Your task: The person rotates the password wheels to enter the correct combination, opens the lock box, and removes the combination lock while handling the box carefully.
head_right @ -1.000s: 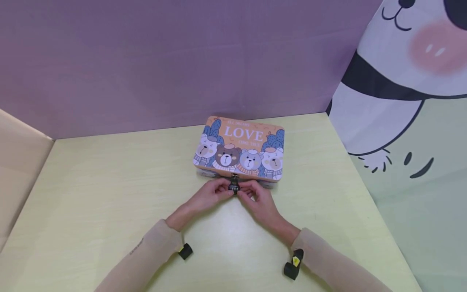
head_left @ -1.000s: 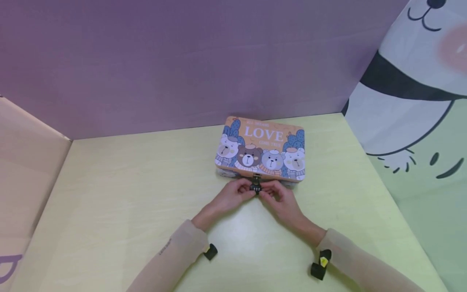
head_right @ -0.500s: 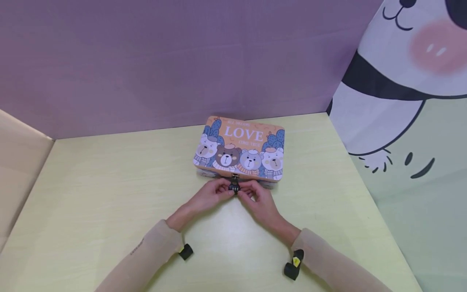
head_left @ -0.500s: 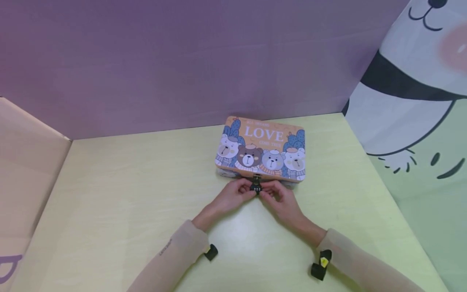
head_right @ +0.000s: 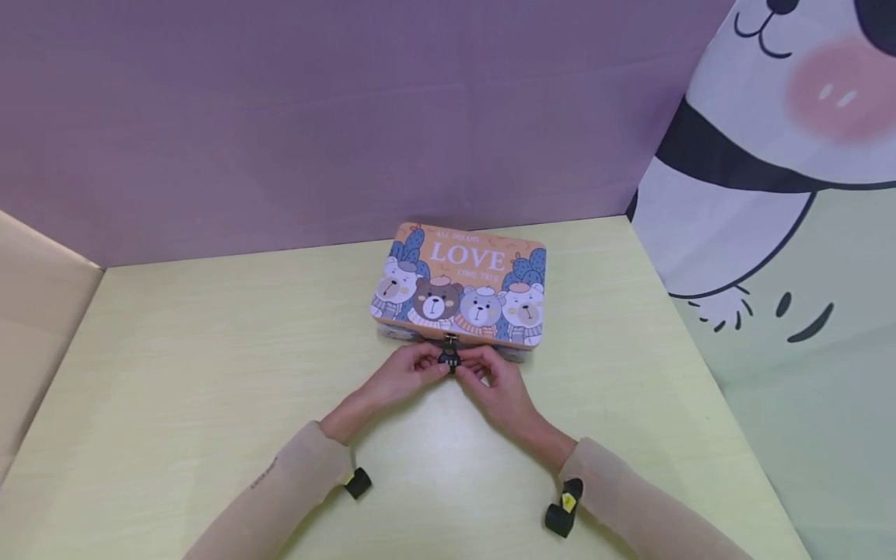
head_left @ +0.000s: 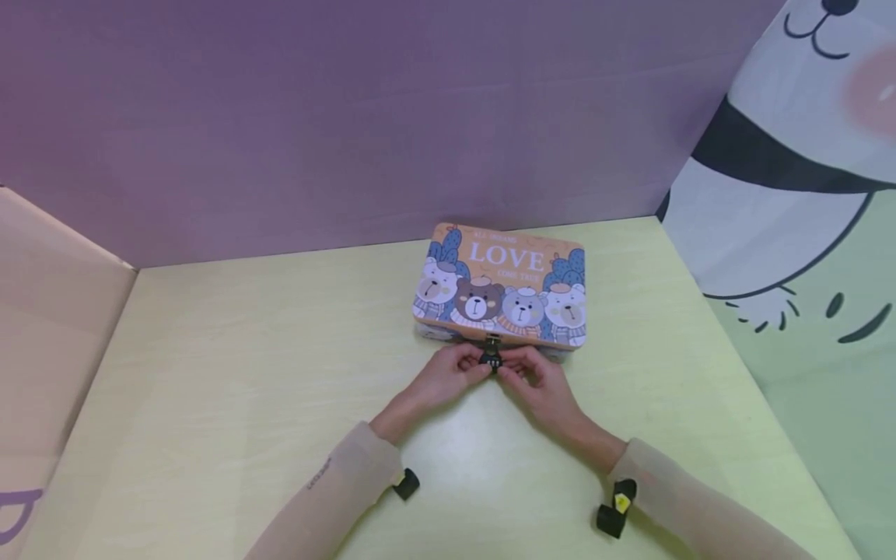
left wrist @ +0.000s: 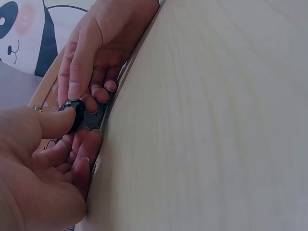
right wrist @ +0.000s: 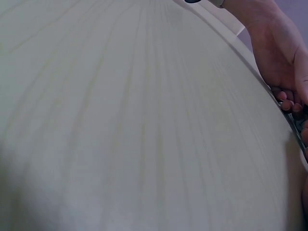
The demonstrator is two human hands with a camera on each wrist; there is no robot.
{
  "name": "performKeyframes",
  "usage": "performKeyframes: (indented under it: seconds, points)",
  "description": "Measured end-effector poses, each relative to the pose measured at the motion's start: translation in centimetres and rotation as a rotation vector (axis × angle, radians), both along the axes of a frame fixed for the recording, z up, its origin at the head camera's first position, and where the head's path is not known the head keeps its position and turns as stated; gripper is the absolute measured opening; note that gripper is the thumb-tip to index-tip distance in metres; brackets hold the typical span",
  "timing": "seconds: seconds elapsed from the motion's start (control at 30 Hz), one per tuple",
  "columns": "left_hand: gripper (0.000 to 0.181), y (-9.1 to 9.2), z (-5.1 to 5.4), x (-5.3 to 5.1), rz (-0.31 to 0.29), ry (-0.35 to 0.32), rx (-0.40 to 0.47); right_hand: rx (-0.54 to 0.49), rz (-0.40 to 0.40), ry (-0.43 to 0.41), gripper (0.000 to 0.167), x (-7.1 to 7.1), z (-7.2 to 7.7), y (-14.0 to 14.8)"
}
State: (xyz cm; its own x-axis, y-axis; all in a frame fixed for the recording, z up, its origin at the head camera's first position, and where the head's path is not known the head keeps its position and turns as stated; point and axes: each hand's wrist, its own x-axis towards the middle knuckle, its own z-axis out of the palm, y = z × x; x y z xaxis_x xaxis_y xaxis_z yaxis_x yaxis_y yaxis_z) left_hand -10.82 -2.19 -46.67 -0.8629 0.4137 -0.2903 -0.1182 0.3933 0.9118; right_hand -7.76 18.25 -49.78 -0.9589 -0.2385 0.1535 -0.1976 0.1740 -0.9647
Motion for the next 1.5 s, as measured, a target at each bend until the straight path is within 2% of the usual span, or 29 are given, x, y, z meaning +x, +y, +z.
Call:
performKeyframes:
  seconds: [0.53,1.5]
  points:
    - [0.025,0.0,-0.23,-0.09,0.001,0.008,0.009,0.008,-0.005,0.015,0.024,-0.08,-0.2,0.14]
    - [0.021,0.06,-0.03,-0.09,-0.004,-0.003,-0.004,0.004,0.0,0.021,0.024,-0.07,-0.11,0.09]
